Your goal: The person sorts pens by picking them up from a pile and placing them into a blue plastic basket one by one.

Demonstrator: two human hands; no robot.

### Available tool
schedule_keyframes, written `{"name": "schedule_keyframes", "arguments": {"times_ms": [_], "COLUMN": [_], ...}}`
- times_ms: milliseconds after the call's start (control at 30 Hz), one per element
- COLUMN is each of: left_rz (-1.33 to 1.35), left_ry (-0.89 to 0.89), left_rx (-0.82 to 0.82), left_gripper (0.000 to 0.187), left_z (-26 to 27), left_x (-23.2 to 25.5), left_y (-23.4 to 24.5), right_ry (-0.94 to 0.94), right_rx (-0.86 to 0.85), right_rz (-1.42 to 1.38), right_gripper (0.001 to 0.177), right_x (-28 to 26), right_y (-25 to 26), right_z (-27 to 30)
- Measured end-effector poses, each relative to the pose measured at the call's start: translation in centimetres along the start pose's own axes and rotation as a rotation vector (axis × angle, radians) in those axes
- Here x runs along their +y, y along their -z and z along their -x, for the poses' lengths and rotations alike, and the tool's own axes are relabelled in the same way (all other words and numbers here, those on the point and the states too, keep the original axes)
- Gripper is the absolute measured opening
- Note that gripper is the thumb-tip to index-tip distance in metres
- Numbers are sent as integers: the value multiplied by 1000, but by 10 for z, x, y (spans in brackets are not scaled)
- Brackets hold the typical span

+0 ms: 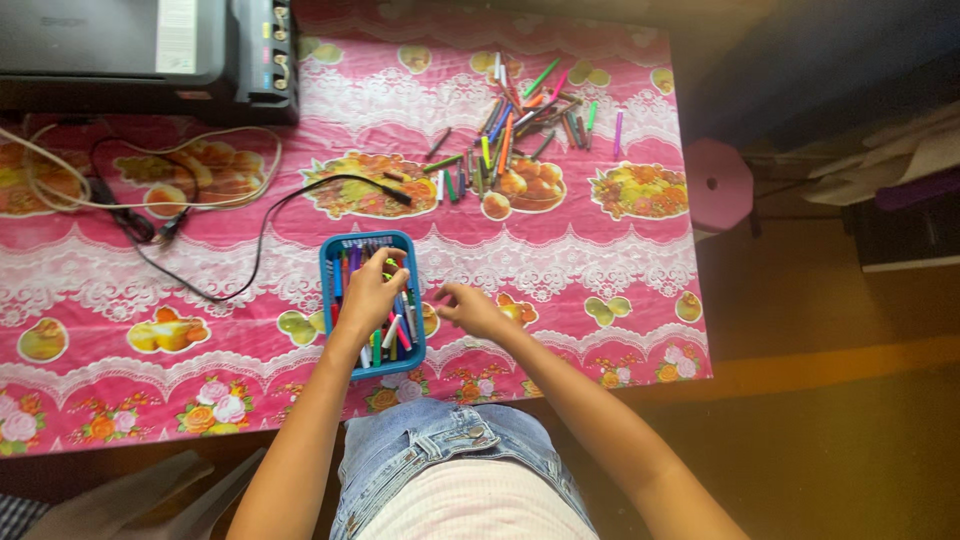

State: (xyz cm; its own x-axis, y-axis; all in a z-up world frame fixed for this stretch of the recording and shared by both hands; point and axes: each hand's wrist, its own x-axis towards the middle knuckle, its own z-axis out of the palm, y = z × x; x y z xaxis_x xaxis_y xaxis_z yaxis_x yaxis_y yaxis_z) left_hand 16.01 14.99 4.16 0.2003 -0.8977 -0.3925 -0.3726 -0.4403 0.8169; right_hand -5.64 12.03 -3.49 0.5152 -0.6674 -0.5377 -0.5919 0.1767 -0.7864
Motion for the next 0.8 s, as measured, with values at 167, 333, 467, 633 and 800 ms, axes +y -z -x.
{"name": "schedule_keyframes", "arguments": {"times_ms": [167, 333, 467, 633, 800], "left_rz": [254, 221, 193, 149, 209], "left_ry": [8, -18, -26, -21, -17], "left_rx": [-73, -94, -111, -97, -90], "left_gripper": [32, 30, 31, 30, 29], "left_z": [-30, -60, -79, -99, -123], "left_x": [21, 48, 77, 111, 123], "left_y": [-47, -92, -120, -141, -150], "right_ry": [-90, -148, -148, -197, -228], "right_rx": [192, 449, 629, 756, 804], "right_rz": [-170, -358, -400, -302, 135], "right_gripper": [30, 26, 23, 24, 27], "right_x": [28, 67, 102, 127, 157], "right_y": [89, 190, 260, 325, 367], "right_z": [1, -11, -30, -61, -107]}}
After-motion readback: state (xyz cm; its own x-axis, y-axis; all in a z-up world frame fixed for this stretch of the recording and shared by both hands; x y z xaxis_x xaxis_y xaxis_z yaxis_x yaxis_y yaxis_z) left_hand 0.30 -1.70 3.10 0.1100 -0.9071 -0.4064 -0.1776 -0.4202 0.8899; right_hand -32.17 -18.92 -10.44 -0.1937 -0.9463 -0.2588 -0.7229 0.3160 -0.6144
